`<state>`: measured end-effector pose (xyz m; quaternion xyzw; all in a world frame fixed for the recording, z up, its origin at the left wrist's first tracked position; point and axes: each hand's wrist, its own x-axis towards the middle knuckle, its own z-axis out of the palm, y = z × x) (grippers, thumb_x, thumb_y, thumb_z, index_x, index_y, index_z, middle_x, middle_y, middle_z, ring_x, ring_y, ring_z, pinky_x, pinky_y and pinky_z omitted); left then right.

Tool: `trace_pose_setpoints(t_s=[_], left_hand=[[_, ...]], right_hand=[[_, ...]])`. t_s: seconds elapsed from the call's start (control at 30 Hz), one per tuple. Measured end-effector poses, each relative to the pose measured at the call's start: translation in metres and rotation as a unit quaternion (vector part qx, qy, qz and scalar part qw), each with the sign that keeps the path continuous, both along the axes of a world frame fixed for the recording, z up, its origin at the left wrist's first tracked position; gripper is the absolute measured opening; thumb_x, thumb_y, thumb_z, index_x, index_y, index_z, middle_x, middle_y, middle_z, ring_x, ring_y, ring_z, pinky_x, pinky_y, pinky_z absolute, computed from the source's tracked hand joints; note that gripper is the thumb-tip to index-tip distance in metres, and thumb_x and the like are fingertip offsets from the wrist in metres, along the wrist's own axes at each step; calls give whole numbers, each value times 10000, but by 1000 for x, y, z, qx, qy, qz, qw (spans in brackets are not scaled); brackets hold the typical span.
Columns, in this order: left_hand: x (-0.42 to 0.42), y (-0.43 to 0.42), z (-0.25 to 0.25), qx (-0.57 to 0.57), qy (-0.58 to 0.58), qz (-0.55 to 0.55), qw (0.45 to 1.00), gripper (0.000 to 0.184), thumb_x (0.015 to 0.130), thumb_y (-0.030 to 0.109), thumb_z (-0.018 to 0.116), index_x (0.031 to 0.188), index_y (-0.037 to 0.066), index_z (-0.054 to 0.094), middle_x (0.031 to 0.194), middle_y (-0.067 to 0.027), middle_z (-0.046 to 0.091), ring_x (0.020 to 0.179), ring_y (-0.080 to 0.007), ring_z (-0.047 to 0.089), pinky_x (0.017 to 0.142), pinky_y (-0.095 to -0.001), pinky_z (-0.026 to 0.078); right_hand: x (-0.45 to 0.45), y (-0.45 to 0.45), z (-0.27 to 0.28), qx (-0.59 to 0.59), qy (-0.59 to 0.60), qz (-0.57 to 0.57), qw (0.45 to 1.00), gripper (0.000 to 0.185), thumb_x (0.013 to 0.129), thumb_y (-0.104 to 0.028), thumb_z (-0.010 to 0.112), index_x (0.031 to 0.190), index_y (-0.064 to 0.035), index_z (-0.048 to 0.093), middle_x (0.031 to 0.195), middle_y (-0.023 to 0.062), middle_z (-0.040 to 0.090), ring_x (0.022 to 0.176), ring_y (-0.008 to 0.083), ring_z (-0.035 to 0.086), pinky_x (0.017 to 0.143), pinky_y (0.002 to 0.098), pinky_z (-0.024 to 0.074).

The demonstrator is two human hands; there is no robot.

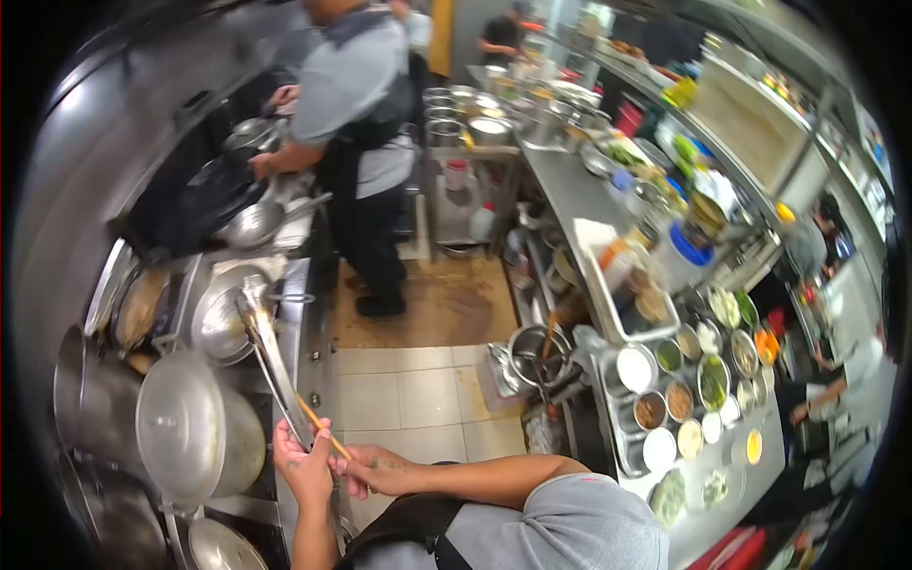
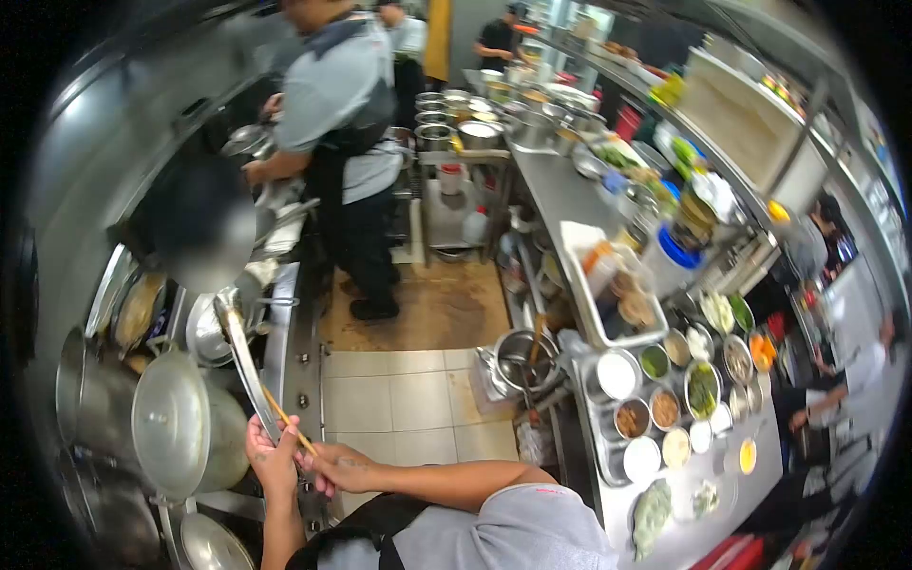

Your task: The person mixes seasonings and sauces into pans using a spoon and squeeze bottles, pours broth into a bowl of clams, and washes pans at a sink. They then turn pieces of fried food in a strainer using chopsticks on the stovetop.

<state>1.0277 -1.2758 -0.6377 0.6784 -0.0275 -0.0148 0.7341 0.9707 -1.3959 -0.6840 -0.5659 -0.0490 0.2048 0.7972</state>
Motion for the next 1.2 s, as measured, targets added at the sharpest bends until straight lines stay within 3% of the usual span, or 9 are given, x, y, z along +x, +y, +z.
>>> trace_pose_setpoints(t_s=[0.1,0.17,0.23,0.33,0.47,0.77,0.97,1.07,1.2], left_hand=[[-18,-36,-7,31,39,-62,997,370,799,-40,620,1125,-19,447,912,-102,629,486,-65,472,378,-206,375],[-26,-52,-18,45,73,-84,993,367,807,-25,600,1134,-21,436,895,-118,636,441,-76,457,368,-215,379],[-38,-69,-23,49,87,-108,989,362,809,-19,582,1137,-24,430,890,-127,638,422,-85,451,362,-222,387],[-60,-87,-33,74,111,-146,980,369,805,-24,583,1142,-27,432,877,-135,638,424,-89,457,364,-225,393],[-90,-107,-41,90,128,-181,971,384,782,-38,599,1128,-34,432,876,-137,638,442,-87,468,370,-222,394],[-144,-135,-63,176,179,-244,937,327,771,-10,638,1046,-13,461,821,-102,649,439,-78,476,380,-232,398],[-165,-142,-88,212,283,-346,869,339,731,34,701,998,-27,501,725,-50,619,429,-87,490,368,-248,391],[-167,-127,-112,240,316,-383,834,349,739,84,711,997,-40,512,747,-89,650,425,-107,495,368,-259,402],[-172,-121,-136,236,436,-391,776,287,780,164,660,966,-22,544,800,-144,670,483,-128,527,419,-269,446]], right_hand=[[-36,-41,-29,-19,95,-178,979,317,1002,-376,392,988,-75,487,664,47,570,550,119,558,494,253,460],[-60,-68,-87,71,105,-252,960,325,994,-394,406,1004,-80,490,696,32,583,614,93,563,473,233,447],[-89,-92,-126,5,109,-383,917,322,994,-390,390,1016,-83,486,748,17,595,597,77,503,452,207,399],[-141,-116,-168,6,104,-449,888,279,989,-361,429,1012,-89,487,813,29,608,653,69,482,469,203,418],[-199,-125,-168,91,182,-482,852,251,998,-314,424,1019,-68,466,846,64,608,602,67,452,479,208,434],[-253,-171,-181,206,164,-577,773,287,998,-343,423,1056,-62,429,843,133,621,558,143,561,446,268,478],[-259,-228,-167,255,86,-605,750,301,977,-328,478,1076,-44,460,885,143,627,624,171,597,544,320,529],[-260,-246,-152,277,33,-677,681,345,978,-233,490,1224,0,427,1062,180,582,740,204,618,640,343,549],[-268,-221,-171,211,57,-730,648,433,934,-292,572,1237,-13,441,1084,150,577,831,188,609,717,322,529]])
